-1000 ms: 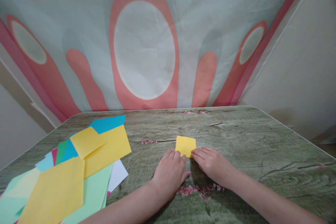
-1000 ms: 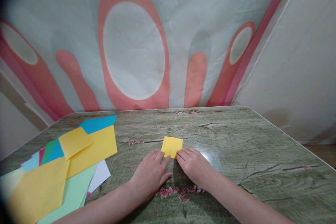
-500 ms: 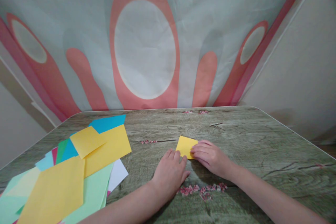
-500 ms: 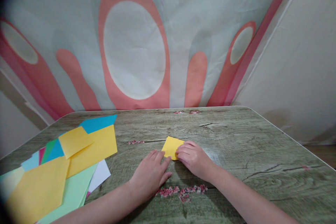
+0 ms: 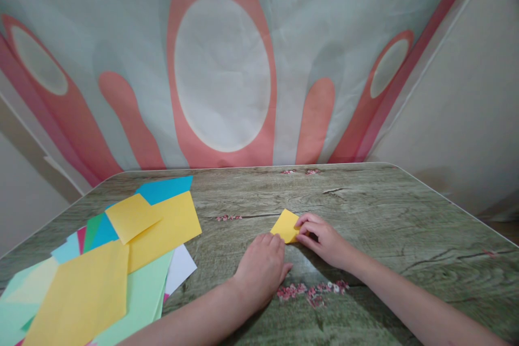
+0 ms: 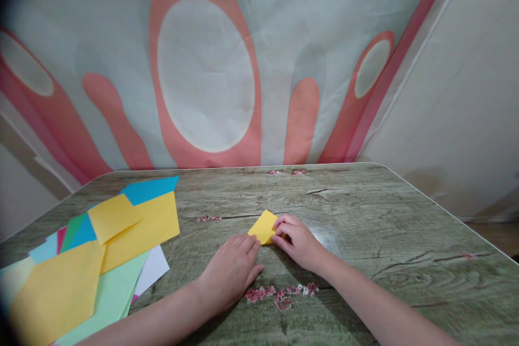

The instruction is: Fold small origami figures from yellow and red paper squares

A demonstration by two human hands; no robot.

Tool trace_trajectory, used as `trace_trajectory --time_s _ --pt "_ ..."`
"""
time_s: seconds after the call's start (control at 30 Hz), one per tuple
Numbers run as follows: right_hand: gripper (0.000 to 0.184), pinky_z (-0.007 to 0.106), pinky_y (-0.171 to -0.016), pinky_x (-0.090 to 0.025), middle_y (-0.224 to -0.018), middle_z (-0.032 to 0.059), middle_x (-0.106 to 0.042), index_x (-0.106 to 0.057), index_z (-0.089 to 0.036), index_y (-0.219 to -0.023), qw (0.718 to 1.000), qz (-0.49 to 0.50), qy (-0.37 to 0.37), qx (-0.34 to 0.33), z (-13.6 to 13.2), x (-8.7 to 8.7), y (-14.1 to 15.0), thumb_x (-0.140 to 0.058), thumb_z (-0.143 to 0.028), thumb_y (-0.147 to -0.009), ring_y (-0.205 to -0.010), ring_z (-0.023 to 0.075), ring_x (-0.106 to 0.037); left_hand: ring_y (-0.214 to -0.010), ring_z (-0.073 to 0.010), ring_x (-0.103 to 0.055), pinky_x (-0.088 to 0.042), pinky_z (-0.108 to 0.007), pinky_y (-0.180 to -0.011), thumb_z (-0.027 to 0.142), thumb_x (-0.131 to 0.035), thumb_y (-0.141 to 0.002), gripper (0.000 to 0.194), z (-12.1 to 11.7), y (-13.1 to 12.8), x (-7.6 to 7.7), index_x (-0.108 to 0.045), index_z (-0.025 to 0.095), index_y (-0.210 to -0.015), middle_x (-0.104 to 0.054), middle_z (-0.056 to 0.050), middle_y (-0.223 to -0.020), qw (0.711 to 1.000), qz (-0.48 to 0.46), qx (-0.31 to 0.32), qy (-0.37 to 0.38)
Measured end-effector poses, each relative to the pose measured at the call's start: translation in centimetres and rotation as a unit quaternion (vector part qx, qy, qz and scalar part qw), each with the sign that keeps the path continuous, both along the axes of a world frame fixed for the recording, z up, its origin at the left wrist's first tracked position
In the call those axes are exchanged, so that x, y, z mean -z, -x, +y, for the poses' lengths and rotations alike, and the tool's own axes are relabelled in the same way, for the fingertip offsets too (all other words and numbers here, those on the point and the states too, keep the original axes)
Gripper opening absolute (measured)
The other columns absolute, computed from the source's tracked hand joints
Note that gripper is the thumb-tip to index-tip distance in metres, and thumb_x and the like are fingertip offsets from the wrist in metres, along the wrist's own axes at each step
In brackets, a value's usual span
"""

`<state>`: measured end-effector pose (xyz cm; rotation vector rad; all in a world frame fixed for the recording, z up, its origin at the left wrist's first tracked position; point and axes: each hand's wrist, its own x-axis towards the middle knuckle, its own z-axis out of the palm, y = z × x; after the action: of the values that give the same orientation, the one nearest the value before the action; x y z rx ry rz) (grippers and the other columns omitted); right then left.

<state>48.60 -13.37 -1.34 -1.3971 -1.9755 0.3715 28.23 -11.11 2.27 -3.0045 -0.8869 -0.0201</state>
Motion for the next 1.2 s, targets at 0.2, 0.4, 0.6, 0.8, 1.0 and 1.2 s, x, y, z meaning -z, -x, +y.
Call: trace_trajectory --time_s 0.2,0.4,0.6,0.8,1.0,1.2 --pt "0.014 0.032 -0.079 -0.044 -0.091 0.0042 -0.055 -0.056 -0.017 -0.07 0.999 0.018 0.009 0.029 0.5 0.4 0.2 -0.056 -0.023 -0.083 -0.088 0.0163 -0.054 -0.105 -0.0276 -0.052 -0.04 -0.04 -0.09 0.036 -0.052 -0.085 0.047 -0.2 -0.2 0.3 -0.046 0.009 -0.123 -0.056 -0.015 -0.115 1.0 0.001 -0.002 -0.012" --pt "0.015 0.034 -0.078 -0.044 -0.092 0.0047 -0.055 -0.056 -0.017 -0.068 0.998 0.011 0.0 0.056 0.8 0.8 0.2 -0.059 -0.024 -0.08 -0.087 0.0174 -0.054 -0.107 -0.0283 -0.051 -0.04 -0.04 -0.088 0.039 -0.052 -0.085 0.049 -0.5 -0.3 0.4 -0.044 0.015 -0.126 -0.055 -0.016 -0.117 1.0 0.015 -0.001 -0.02" --pt "0.014 0.035 -0.079 -0.043 -0.091 0.0046 -0.055 -0.056 -0.017 -0.067 0.998 0.007 -0.003 0.066 0.9 0.7 0.4 -0.06 -0.023 -0.08 -0.088 0.0181 -0.053 -0.107 -0.028 -0.05 -0.041 -0.039 -0.086 0.041 -0.051 -0.085 0.049 -0.5 -0.4 0.5 -0.045 0.014 -0.125 -0.054 -0.015 -0.118 1.0 0.019 -0.003 -0.023" --pt "0.014 0.034 -0.078 -0.043 -0.09 0.0042 -0.054 -0.055 -0.017 -0.067 0.997 0.008 0.001 0.073 0.9 0.9 0.5 -0.061 -0.022 -0.079 -0.087 0.0178 -0.052 -0.105 -0.0281 -0.05 -0.043 -0.039 -0.084 0.041 -0.052 -0.084 0.05 -0.6 -0.4 0.3 -0.045 0.013 -0.126 -0.056 -0.014 -0.112 1.0 0.013 -0.003 -0.024" --pt "0.015 0.034 -0.078 -0.042 -0.09 0.004 -0.054 -0.055 -0.017 -0.065 0.997 0.007 0.003 0.079 1.0 0.9 0.5 -0.062 -0.021 -0.078 -0.086 0.0177 -0.052 -0.104 -0.0281 -0.051 -0.044 -0.039 -0.082 0.042 -0.053 -0.084 0.05 -0.6 -0.4 0.5 -0.046 0.013 -0.125 -0.057 -0.013 -0.109 1.0 0.015 0.001 -0.024" --pt "0.016 0.033 -0.078 -0.041 -0.089 0.0036 -0.053 -0.055 -0.017 -0.064 0.997 0.009 0.01 0.079 1.2 1.1 0.3 -0.064 -0.021 -0.077 -0.085 0.0174 -0.051 -0.104 -0.0283 -0.05 -0.044 -0.039 -0.081 0.041 -0.053 -0.084 0.05 -0.5 -0.5 0.5 -0.046 0.013 -0.124 -0.056 -0.013 -0.11 0.999 0.015 0.0 -0.029"
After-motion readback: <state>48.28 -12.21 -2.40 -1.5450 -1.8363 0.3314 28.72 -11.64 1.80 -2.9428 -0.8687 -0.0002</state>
